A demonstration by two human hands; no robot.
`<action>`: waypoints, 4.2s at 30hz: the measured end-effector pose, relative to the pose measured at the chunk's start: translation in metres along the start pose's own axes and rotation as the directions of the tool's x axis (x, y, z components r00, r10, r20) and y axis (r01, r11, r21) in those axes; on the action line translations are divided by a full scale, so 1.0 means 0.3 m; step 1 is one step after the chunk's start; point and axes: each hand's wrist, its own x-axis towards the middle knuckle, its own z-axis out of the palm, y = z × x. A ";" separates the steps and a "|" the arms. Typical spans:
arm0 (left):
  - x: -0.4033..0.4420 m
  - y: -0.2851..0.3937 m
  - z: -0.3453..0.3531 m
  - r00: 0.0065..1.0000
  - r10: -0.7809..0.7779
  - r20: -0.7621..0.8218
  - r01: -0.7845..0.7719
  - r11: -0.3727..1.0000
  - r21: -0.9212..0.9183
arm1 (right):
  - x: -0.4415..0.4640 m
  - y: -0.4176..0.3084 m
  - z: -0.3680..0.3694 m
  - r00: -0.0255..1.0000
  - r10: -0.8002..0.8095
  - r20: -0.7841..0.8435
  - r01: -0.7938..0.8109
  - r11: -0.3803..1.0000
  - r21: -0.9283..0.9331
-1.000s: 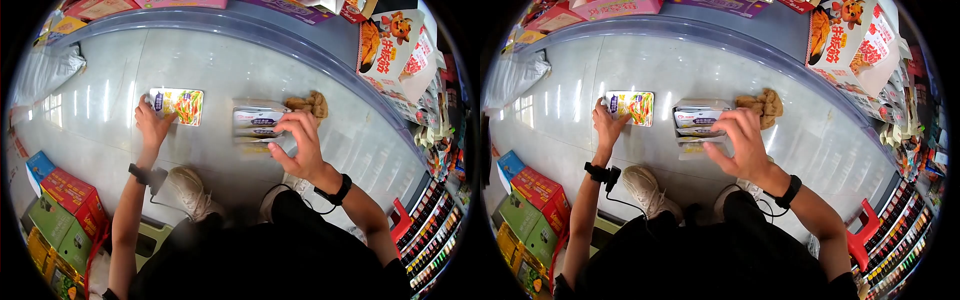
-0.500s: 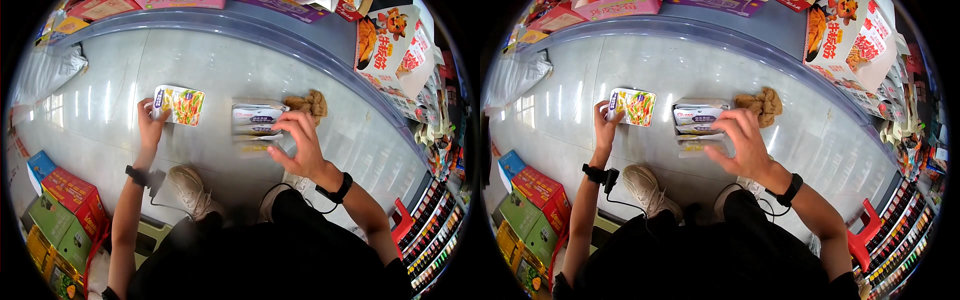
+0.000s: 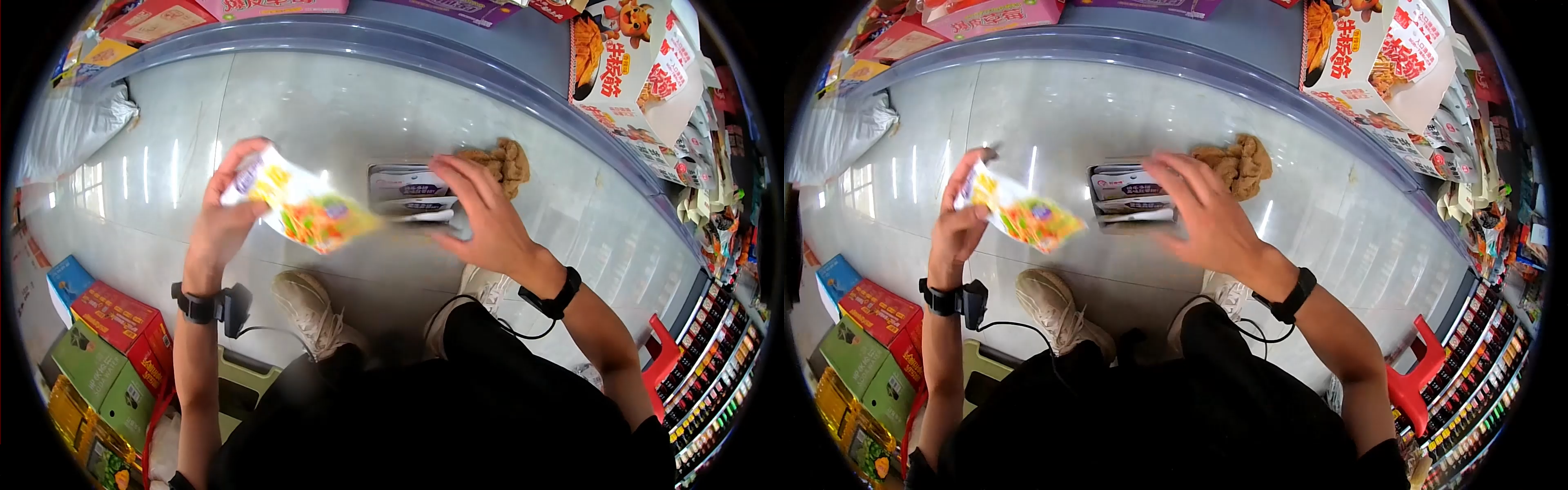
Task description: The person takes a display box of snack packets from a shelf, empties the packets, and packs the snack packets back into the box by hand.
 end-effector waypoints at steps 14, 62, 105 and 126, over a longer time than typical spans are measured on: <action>0.003 -0.191 0.291 0.718 0.303 0.627 -0.696 0.282 0.660 | 0.023 0.058 0.038 0.985 0.109 -0.132 -0.084 0.980 0.179; 0.081 -0.276 0.288 0.780 0.254 0.572 -0.599 0.035 0.800 | -0.015 -0.017 0.068 0.976 -0.138 -0.168 0.126 0.989 -0.081; -0.018 -0.284 0.337 0.880 0.134 0.456 -0.453 -0.052 0.890 | 0.011 -0.130 0.061 0.999 0.007 -0.040 -0.017 0.972 -0.233; -0.026 -0.312 0.304 0.832 0.228 0.506 -0.517 -0.009 0.856 | 0.022 -0.163 0.075 0.995 0.075 0.070 -0.054 0.961 -0.270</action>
